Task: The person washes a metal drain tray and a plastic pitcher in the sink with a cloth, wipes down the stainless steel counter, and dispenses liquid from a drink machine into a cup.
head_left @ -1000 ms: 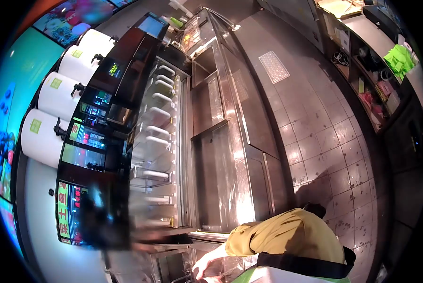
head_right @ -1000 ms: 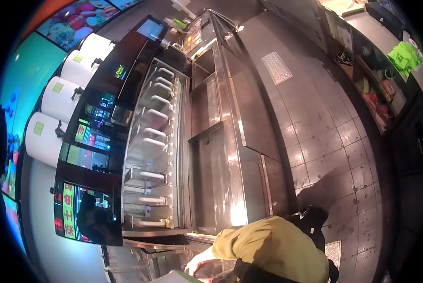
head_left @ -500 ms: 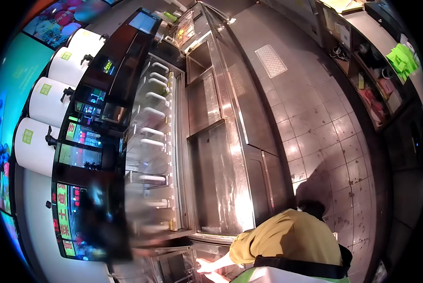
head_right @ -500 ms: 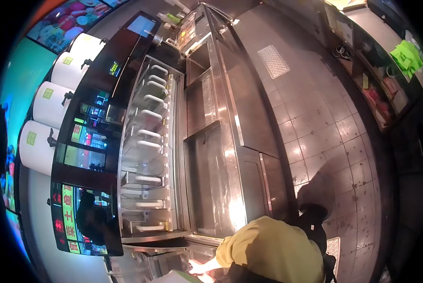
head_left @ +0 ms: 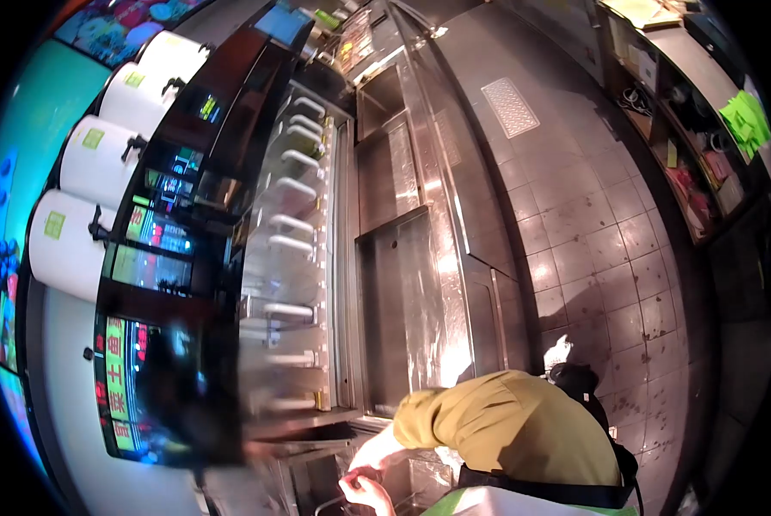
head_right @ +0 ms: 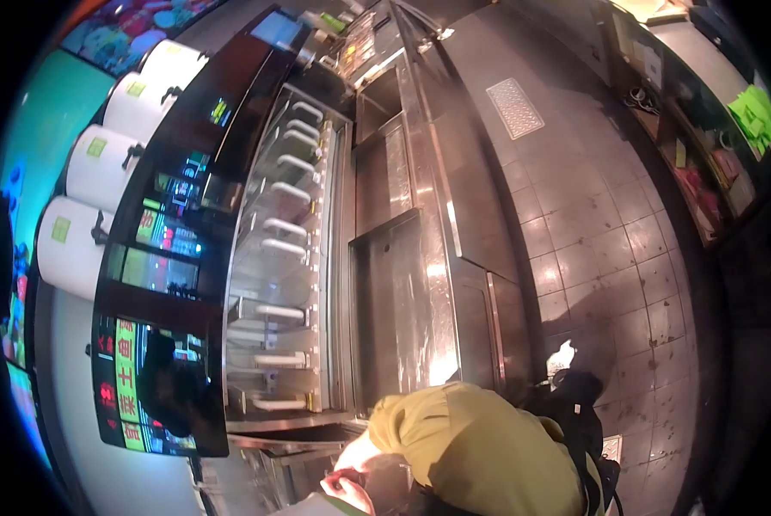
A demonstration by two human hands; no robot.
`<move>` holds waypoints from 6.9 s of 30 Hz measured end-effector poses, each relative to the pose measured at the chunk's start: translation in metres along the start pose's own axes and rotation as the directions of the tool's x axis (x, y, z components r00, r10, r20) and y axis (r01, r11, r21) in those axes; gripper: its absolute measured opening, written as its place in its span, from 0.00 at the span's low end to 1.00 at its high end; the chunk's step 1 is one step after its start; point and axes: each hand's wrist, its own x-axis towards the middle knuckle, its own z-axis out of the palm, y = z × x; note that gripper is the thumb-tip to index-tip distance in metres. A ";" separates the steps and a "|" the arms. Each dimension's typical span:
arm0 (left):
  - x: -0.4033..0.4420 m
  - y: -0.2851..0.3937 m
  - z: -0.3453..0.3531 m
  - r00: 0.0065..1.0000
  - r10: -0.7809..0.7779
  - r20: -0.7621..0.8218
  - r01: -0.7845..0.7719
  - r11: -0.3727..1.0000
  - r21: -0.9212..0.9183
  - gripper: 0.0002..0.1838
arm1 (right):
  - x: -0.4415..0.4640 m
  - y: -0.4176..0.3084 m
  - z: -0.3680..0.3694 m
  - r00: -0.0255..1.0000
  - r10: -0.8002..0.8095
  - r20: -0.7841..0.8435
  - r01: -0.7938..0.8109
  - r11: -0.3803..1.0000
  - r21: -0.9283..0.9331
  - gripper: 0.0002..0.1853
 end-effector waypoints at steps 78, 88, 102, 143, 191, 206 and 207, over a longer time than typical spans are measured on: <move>0.128 -0.082 0.311 0.938 -0.285 -0.197 0.340 0.651 0.679 0.33 | -0.030 0.185 -0.182 0.857 -0.227 0.462 0.497 0.602 -0.625 0.14; 0.246 0.046 0.380 0.901 -0.373 -0.222 0.421 0.629 0.654 0.31 | -0.013 0.162 -0.332 0.860 -0.014 0.511 0.478 0.377 -0.793 0.16; 0.323 0.099 0.424 0.904 -0.399 0.152 0.412 0.909 -0.066 0.27 | -0.017 0.185 -0.436 0.972 -0.015 0.234 0.230 0.252 -0.940 0.11; 0.235 0.239 0.257 0.966 0.027 -0.257 -0.133 0.905 -0.404 0.17 | -0.052 -0.013 -0.636 0.870 -0.105 -0.482 0.015 0.982 -0.187 0.12; 1.002 0.701 0.668 0.949 0.101 -0.299 -0.305 0.538 -0.786 0.51 | 0.245 -0.052 -1.422 0.225 -0.969 -0.102 0.648 0.227 -0.727 0.28; 1.006 0.699 0.673 0.879 -0.094 -0.467 -0.223 0.785 -0.577 0.45 | 0.235 0.112 -1.390 0.487 -0.869 -0.090 0.810 0.487 -0.326 0.18; 1.008 0.695 0.677 0.881 -0.102 -0.462 -0.227 0.765 -0.602 0.47 | 0.229 0.156 -1.376 0.701 -0.712 -0.044 0.671 0.678 -0.300 0.21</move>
